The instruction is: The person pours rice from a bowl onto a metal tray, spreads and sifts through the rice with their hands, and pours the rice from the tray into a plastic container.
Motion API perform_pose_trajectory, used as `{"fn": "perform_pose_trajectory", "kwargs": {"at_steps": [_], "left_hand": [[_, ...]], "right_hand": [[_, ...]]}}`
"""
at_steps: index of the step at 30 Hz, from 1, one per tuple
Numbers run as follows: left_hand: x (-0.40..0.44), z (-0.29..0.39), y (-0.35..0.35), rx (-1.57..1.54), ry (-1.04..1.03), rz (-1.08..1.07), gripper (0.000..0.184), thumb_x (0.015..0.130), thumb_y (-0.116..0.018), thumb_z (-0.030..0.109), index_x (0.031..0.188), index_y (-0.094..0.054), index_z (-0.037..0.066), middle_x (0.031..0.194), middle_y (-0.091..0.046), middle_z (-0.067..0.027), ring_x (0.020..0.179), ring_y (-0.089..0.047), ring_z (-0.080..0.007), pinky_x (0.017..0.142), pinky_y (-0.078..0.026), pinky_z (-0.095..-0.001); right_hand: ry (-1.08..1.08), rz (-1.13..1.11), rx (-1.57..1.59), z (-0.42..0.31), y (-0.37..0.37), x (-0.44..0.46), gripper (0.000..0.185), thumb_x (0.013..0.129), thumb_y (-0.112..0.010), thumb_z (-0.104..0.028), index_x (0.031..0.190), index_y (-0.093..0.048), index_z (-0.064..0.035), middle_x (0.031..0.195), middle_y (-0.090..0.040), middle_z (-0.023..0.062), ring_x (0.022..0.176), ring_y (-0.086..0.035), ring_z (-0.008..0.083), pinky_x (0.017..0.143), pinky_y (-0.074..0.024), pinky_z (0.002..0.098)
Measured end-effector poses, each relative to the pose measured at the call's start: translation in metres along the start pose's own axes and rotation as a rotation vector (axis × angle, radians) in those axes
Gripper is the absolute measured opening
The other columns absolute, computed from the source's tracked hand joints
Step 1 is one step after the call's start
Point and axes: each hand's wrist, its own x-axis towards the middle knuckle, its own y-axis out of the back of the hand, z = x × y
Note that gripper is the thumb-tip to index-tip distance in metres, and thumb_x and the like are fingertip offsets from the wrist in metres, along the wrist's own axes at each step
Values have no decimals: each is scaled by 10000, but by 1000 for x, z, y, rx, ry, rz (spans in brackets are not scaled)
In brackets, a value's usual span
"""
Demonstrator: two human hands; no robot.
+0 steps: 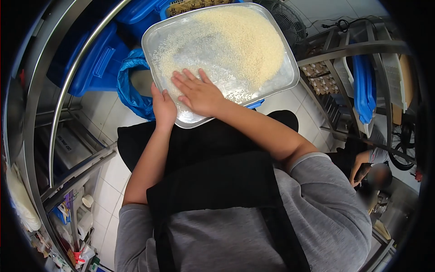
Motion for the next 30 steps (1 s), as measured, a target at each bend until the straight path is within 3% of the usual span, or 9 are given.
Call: {"fn": "perform_pose_trajectory", "kwargs": {"at_steps": [5,9,17,22,23,26,30], "left_hand": [[0,-2,-1,49,-20,13,463,975,-385,12,1430,-307,-31,1314,-513,-273,1186,-551,-363,994,-415,-379],[-1,-1,-1,92,-35,31,461,977,-388,17,1427,-306,-37,1297,-525,-275,1179,-554,-367,992,-413,-377],[0,-1,0,96,-21,14,462,980,-396,29,1423,-299,-57,1287,-528,-282,1177,-551,-369,995,-410,-379],[1,-4,0,138,-32,17,466,980,-394,29,1425,-294,-65,1286,-529,-281,1176,-552,-369,997,-408,-379],[0,-2,0,131,-22,19,466,980,-393,27,1426,-294,-67,1287,-528,-281,1178,-551,-369,998,-407,-380],[0,1,0,116,-17,21,464,979,-390,25,1424,-296,-68,1289,-526,-281,1183,-548,-368,1000,-405,-381],[0,2,-1,113,-27,20,458,979,-386,20,1420,-299,-70,1289,-525,-283,1186,-546,-367,1002,-403,-380]], "right_hand": [[-321,53,-205,74,42,-16,632,1011,-342,-408,1536,-185,-94,1601,-197,92,1477,-182,289,1185,-110,530],[-409,41,-328,114,44,-36,617,1028,-263,-423,1546,-143,-109,1615,-141,63,1490,-126,252,1198,-78,511],[-63,-107,-118,59,20,-27,632,1021,-291,-454,1543,-172,-118,1616,-147,60,1491,-124,237,1198,-84,500],[-257,130,-358,134,44,-16,612,1021,-321,-421,1539,-191,-122,1608,-180,68,1484,-159,251,1197,-82,491],[-265,92,-400,138,47,-17,608,1025,-293,-425,1541,-185,-122,1611,-165,71,1488,-139,253,1197,-89,493],[-263,14,-252,114,33,-16,602,1028,-271,-421,1542,-180,-120,1613,-155,73,1489,-132,254,1197,-104,493],[-55,-74,-132,69,16,-18,611,1027,-273,-422,1545,-164,-116,1612,-159,72,1485,-153,257,1196,-105,492]]}}
